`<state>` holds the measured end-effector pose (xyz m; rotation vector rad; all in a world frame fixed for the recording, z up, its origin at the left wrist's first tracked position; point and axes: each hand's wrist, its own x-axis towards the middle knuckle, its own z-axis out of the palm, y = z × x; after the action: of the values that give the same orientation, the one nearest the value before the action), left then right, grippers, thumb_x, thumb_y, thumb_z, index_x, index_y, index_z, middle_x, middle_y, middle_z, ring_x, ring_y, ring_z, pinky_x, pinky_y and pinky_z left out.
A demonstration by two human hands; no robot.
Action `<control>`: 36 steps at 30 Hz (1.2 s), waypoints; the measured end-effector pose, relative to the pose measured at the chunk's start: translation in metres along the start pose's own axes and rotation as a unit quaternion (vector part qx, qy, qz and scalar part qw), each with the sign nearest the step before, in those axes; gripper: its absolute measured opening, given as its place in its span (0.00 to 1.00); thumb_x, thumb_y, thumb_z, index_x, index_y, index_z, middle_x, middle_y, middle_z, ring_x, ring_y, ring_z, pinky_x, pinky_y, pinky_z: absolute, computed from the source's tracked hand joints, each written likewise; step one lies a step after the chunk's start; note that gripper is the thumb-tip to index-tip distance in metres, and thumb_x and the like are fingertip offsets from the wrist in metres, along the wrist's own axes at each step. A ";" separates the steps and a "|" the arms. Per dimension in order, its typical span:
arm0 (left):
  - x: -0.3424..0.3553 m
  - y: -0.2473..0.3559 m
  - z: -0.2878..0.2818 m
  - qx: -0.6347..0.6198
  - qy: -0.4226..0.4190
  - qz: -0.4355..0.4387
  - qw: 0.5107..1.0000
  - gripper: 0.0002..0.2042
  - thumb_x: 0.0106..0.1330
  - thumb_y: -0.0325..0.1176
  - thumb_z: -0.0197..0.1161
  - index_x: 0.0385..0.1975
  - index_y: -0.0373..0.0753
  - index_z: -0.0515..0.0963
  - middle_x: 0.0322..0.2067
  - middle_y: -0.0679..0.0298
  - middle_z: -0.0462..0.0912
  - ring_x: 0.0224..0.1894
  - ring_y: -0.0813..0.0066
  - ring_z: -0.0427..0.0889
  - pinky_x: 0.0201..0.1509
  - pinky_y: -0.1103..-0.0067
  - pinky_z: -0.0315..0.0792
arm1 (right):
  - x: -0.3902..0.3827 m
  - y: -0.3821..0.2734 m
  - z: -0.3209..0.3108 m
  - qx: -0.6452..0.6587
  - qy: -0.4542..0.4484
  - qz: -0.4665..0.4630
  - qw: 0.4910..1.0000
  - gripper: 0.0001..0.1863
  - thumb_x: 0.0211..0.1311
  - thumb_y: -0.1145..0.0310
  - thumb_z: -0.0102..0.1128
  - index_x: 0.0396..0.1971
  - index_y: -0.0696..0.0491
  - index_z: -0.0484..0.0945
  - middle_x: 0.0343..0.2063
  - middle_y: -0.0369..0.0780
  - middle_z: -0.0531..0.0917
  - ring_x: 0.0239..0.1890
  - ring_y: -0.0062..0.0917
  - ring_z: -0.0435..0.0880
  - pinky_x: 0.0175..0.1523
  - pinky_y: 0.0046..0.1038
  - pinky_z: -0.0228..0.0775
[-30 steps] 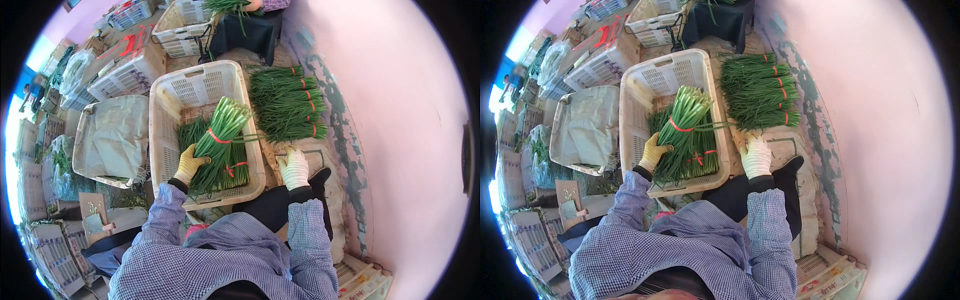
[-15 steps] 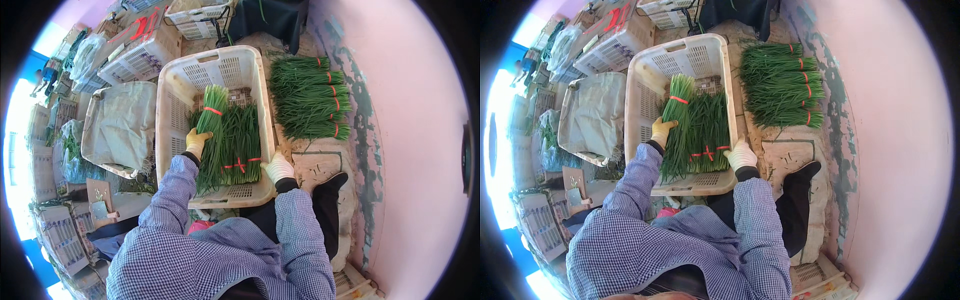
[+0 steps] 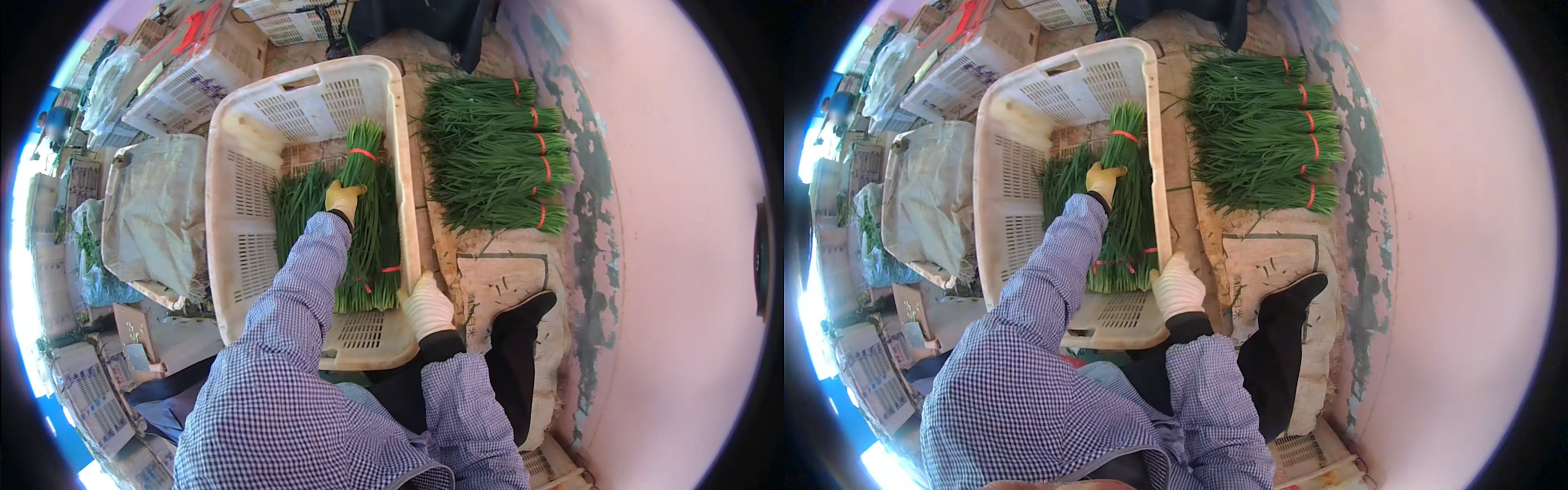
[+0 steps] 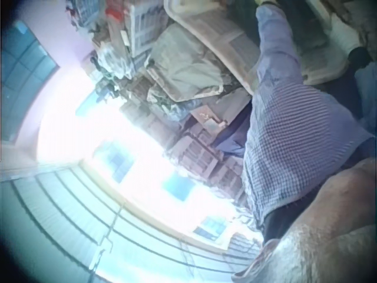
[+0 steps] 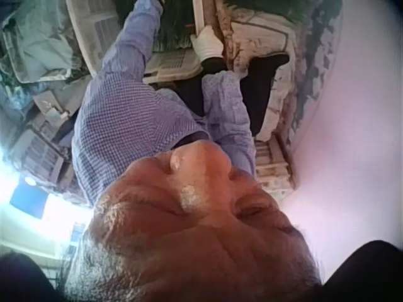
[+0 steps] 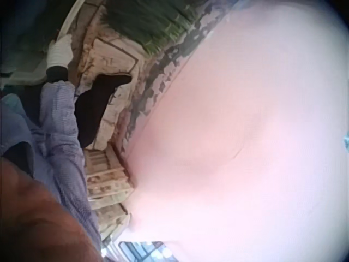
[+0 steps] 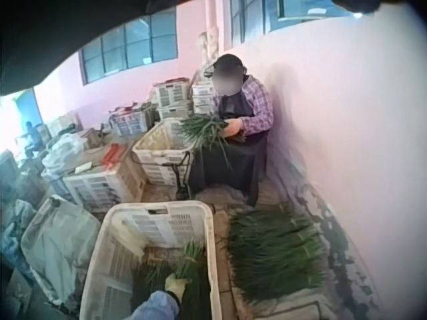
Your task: The person picks up bundles of green onions from a pile on the floor, inspects them, and places them into a white plastic basket. The person repeats this process, moving bundles from the floor to the basket.
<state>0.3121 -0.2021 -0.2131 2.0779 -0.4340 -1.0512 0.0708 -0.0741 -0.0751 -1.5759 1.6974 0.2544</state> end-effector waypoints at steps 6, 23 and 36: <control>0.031 -0.010 0.047 0.066 0.054 0.032 0.996 0.25 0.57 0.30 0.70 0.54 0.27 0.74 0.45 0.44 0.84 0.46 0.51 0.84 0.50 0.66 0.76 | 0.000 0.001 -0.001 0.016 -0.004 -0.014 1.000 0.29 0.61 0.52 0.62 0.51 0.59 0.68 0.35 0.53 0.85 0.37 0.47 0.86 0.43 0.45 0.78; 0.010 0.044 0.014 0.401 0.043 0.230 0.886 0.37 0.54 0.40 0.74 0.63 0.36 0.66 0.58 0.46 0.73 0.58 0.49 0.77 0.60 0.64 0.72 | 0.002 0.002 -0.007 0.074 0.005 -0.045 0.996 0.29 0.58 0.57 0.66 0.53 0.59 0.70 0.38 0.52 0.84 0.40 0.47 0.86 0.45 0.45 0.77; -0.152 0.149 0.242 0.512 -0.202 0.519 0.655 0.43 0.56 0.53 0.71 0.67 0.36 0.60 0.58 0.51 0.74 0.57 0.55 0.78 0.56 0.64 0.75 | -0.028 0.093 -0.049 0.280 0.084 -0.117 0.949 0.28 0.61 0.60 0.65 0.60 0.55 0.72 0.42 0.48 0.85 0.44 0.37 0.85 0.50 0.34 0.75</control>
<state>0.0323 -0.3258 -0.1107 1.7289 -2.5569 -0.4708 -0.0359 -0.0639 -0.0572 -1.3657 1.5072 -0.4607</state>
